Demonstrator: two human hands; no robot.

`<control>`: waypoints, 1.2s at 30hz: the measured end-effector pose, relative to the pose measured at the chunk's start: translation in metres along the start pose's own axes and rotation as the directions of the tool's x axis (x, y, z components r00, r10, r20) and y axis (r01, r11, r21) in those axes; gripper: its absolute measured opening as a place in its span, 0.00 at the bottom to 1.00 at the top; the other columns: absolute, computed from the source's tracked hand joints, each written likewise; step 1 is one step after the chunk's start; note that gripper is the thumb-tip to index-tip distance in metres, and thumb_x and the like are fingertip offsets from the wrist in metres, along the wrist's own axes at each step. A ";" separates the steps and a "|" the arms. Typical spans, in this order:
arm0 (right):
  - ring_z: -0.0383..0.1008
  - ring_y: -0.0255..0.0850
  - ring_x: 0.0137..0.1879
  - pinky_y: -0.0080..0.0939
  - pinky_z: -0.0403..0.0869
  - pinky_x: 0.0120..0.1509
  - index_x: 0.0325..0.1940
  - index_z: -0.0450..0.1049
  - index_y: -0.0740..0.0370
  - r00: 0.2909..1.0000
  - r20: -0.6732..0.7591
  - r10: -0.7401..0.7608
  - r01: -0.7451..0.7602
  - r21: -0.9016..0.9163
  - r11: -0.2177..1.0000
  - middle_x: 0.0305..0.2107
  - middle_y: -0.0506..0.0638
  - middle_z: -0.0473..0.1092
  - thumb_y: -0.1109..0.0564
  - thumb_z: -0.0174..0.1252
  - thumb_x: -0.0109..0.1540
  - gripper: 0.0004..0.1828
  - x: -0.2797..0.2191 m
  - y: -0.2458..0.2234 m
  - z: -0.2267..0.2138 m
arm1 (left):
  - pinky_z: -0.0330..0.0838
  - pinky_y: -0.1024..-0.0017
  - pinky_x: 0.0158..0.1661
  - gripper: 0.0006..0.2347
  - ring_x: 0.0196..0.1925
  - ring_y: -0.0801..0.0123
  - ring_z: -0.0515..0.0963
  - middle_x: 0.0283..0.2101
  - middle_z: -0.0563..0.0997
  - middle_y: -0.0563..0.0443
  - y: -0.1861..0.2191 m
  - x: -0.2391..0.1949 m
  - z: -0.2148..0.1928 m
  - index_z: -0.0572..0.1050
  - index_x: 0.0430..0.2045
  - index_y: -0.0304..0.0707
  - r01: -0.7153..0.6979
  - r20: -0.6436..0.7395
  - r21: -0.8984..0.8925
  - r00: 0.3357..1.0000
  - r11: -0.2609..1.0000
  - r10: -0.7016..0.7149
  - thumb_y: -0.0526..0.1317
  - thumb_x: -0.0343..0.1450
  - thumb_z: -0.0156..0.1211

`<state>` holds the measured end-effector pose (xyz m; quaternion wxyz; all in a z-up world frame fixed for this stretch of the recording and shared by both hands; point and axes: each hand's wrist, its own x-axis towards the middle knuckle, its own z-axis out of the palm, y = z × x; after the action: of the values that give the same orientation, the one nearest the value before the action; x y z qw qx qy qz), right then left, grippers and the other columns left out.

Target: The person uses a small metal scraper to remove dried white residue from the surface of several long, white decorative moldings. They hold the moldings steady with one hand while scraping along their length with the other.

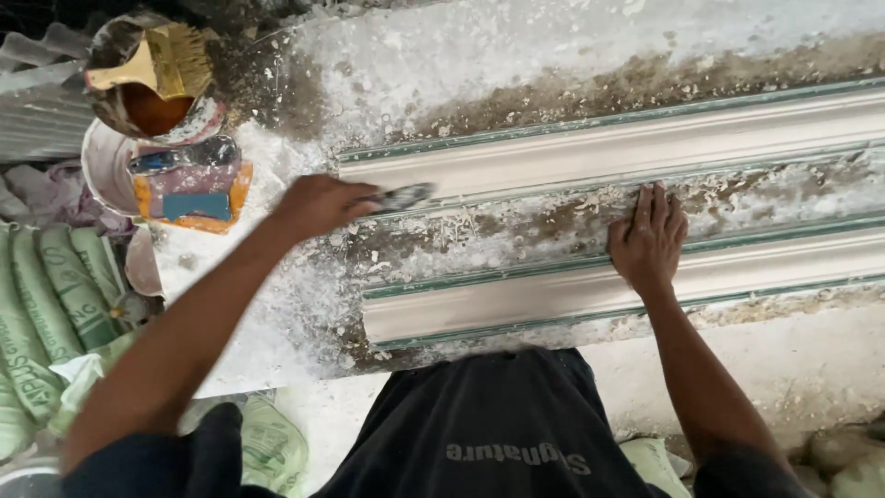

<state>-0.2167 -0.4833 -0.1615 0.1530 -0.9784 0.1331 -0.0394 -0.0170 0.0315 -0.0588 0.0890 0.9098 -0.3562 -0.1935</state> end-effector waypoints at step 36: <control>0.51 0.68 0.78 0.72 0.49 0.79 0.79 0.59 0.64 0.998 -0.052 -0.032 0.031 -0.017 0.999 0.74 0.65 0.56 0.46 0.47 0.68 0.37 -0.002 0.003 0.004 | 0.73 0.62 0.23 0.18 0.24 0.62 0.81 0.28 0.82 0.54 0.089 0.059 -0.020 0.76 0.54 0.62 -0.033 0.144 0.083 0.989 0.996 0.021 0.58 0.75 0.44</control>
<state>-0.2192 -0.4844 -0.1660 0.1411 -0.9802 0.1220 -0.0662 -0.0238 -0.0731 -0.0308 0.0268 0.8916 -0.3820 -0.2417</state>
